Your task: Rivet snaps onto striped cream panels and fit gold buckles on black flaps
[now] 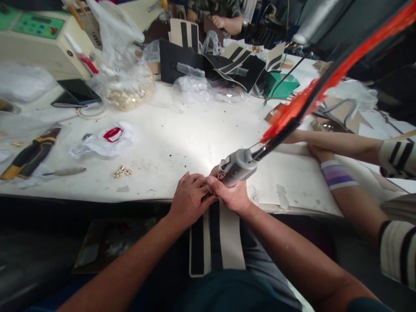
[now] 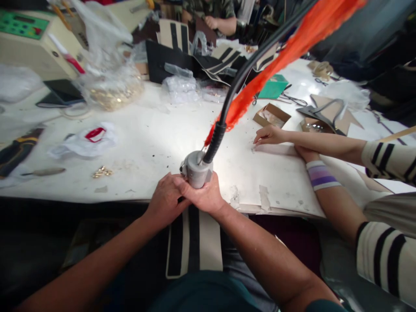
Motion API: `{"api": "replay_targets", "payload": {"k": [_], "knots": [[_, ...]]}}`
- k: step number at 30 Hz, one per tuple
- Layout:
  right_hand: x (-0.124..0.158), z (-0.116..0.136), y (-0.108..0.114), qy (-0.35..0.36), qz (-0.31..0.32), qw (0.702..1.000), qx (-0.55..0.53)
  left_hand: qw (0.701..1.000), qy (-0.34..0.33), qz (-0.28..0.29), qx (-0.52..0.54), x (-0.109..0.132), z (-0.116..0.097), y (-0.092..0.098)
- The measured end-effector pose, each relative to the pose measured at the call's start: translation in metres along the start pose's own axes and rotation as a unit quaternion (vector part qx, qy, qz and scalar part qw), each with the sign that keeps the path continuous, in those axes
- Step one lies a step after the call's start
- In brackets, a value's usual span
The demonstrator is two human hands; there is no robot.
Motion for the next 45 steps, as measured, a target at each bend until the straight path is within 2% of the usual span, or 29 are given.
{"api": "replay_targets", "payload": {"k": [4, 8, 12, 15, 18, 23, 30, 38, 40, 42, 44, 45], "knots": [[-0.003, 0.005, -0.001, 0.015, 0.003, 0.998, -0.062, 1.0, -0.011, 0.001, -0.011, -0.001, -0.004, 0.003], [0.001, 0.032, 0.013, 0.023, -0.005, 0.992, -0.122, 1.0, -0.017, -0.004, -0.021, -0.004, -0.008, 0.008], [0.025, 0.055, 0.062, -0.029, -0.084, 0.995, -0.044, 0.999, -0.026, -0.016, -0.016, -0.006, -0.011, 0.011], [0.059, 0.05, 0.111, -0.095, -0.145, 0.98, 0.093, 0.999, -0.031, -0.033, -0.008, -0.005, -0.012, 0.013], [0.09, 0.038, 0.151, -0.109, -0.165, 0.952, 0.233, 0.998, -0.031, -0.05, -0.002, -0.003, -0.013, 0.014], [0.117, 0.021, 0.185, -0.106, -0.182, 0.929, 0.304, 0.997, -0.035, -0.067, 0.003, -0.001, -0.015, 0.015], [0.125, 0.016, 0.2, -0.087, -0.177, 0.914, 0.354, 0.996, -0.034, -0.081, 0.005, -0.001, -0.014, 0.015], [0.13, 0.002, 0.216, -0.063, -0.211, 0.916, 0.336, 0.994, -0.045, -0.103, 0.01, 0.001, -0.008, 0.014], [0.131, 0.005, 0.217, -0.029, -0.224, 0.915, 0.334, 0.992, -0.053, -0.113, 0.012, 0.001, -0.005, 0.014], [0.138, 0.019, 0.217, 0.033, -0.266, 0.898, 0.348, 0.99, -0.061, -0.123, 0.013, 0.0, -0.002, 0.014], [0.153, 0.039, 0.208, 0.114, -0.301, 0.87, 0.372, 0.989, -0.068, -0.132, 0.016, -0.001, -0.001, 0.015], [0.16, 0.046, 0.197, 0.15, -0.292, 0.865, 0.379, 0.988, -0.072, -0.135, 0.019, -0.001, 0.0, 0.015]]}}
Point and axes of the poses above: each hand's wrist, its own x-axis away from the middle knuckle, its own y-axis out of the back of the hand, z = x × y, the point moved 9 cm from there along -x, towards the middle knuckle, and after that the axes turned 9 degrees about -x, right-handed, at the moved point
